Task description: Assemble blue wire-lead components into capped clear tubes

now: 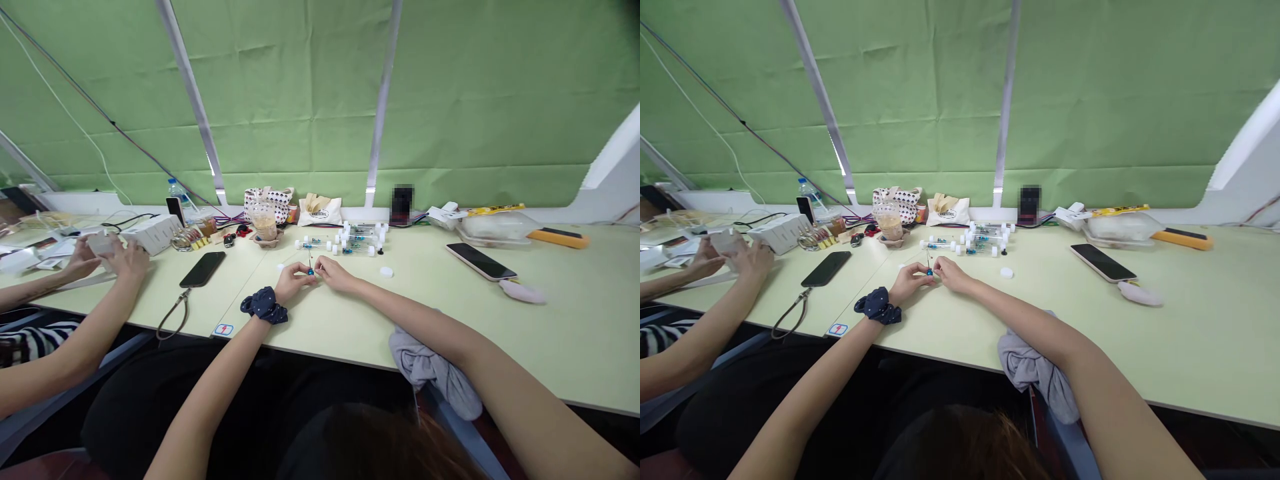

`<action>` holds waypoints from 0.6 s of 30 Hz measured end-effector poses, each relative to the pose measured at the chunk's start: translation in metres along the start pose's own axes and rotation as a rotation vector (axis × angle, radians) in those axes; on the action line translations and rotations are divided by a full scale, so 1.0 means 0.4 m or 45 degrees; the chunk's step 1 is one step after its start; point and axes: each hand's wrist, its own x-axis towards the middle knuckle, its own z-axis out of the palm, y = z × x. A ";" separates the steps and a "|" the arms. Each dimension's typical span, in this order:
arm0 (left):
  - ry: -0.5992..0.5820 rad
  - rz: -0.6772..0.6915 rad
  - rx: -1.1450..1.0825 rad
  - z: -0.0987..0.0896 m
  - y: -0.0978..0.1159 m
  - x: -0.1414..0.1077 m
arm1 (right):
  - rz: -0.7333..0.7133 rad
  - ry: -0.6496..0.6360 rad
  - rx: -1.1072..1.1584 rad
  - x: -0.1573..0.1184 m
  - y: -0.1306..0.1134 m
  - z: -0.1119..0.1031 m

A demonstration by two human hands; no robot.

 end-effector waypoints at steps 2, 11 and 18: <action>-0.003 0.002 0.000 0.000 0.000 0.000 | 0.000 0.019 -0.023 -0.001 -0.001 -0.002; -0.003 0.000 -0.010 0.004 0.007 -0.005 | 0.091 0.096 -0.157 -0.005 -0.019 -0.013; 0.034 0.011 0.032 0.004 0.009 -0.005 | 0.249 0.189 0.236 0.004 -0.008 -0.013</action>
